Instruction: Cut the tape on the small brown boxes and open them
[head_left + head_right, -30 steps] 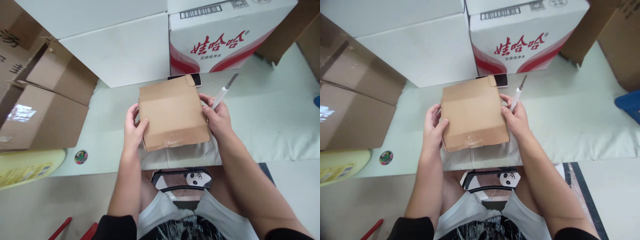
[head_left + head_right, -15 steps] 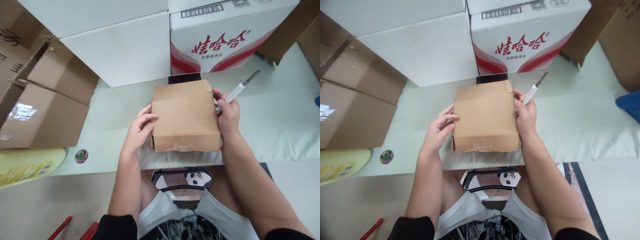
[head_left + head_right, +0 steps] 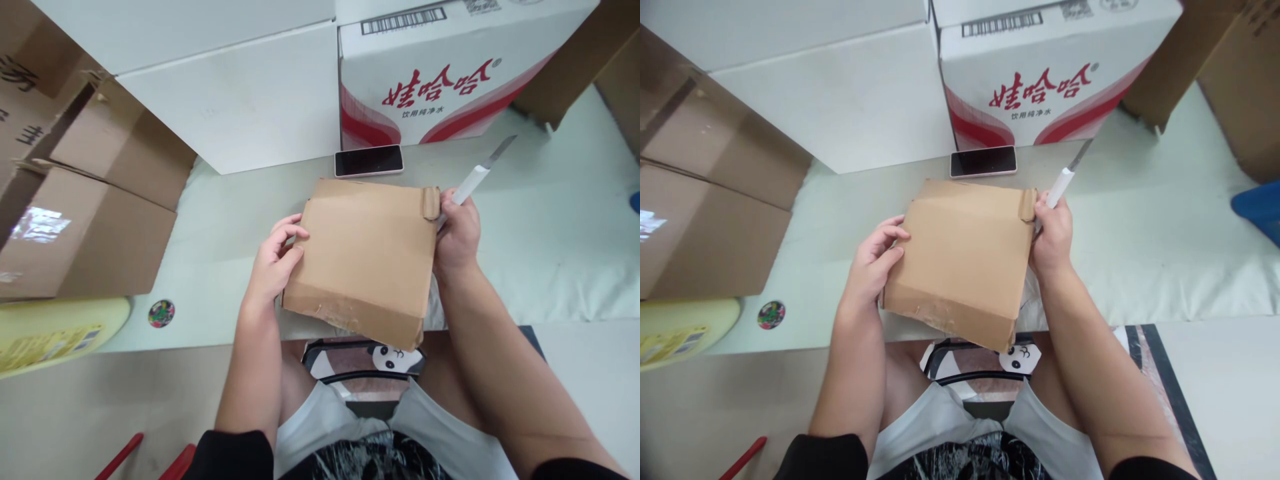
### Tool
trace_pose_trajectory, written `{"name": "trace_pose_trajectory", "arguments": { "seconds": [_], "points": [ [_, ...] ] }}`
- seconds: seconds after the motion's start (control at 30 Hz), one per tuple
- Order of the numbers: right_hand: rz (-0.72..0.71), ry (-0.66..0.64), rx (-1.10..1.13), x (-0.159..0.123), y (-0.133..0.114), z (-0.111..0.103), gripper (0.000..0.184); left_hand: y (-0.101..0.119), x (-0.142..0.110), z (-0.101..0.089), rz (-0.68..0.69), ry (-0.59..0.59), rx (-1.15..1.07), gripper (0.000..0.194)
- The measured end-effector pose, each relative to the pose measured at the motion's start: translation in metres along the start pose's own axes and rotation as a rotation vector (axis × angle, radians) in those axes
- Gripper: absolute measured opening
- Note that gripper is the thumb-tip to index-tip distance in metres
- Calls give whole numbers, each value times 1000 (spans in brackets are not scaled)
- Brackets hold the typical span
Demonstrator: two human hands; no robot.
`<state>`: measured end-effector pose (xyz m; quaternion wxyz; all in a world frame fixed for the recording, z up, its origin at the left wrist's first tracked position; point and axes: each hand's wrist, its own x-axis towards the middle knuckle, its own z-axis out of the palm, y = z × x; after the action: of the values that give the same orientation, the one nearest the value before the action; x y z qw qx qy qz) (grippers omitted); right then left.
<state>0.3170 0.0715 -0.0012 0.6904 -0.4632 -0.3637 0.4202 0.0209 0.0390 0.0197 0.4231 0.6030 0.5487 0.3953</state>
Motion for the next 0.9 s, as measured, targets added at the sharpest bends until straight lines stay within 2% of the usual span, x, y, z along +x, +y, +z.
{"name": "trace_pose_trajectory", "arguments": {
  "seconds": [0.2,0.33,0.47,0.77,0.9],
  "points": [
    [112,9,-5,-1,-2,-2,38,-1,0,-1,1,3,-19,15],
    [198,-61,-33,-3,1,0,44,-1,1,-1,-19,54,-50,14],
    [220,-109,-77,-4,5,-2,42,0,1,-1,-42,78,-72,13],
    [236,-456,-178,-5,-3,-18,44,-1,-1,-11,-75,85,-126,15],
    [231,-520,-178,-6,-6,-20,51,-2,-2,-11,-76,79,-123,15]
  ]
}}
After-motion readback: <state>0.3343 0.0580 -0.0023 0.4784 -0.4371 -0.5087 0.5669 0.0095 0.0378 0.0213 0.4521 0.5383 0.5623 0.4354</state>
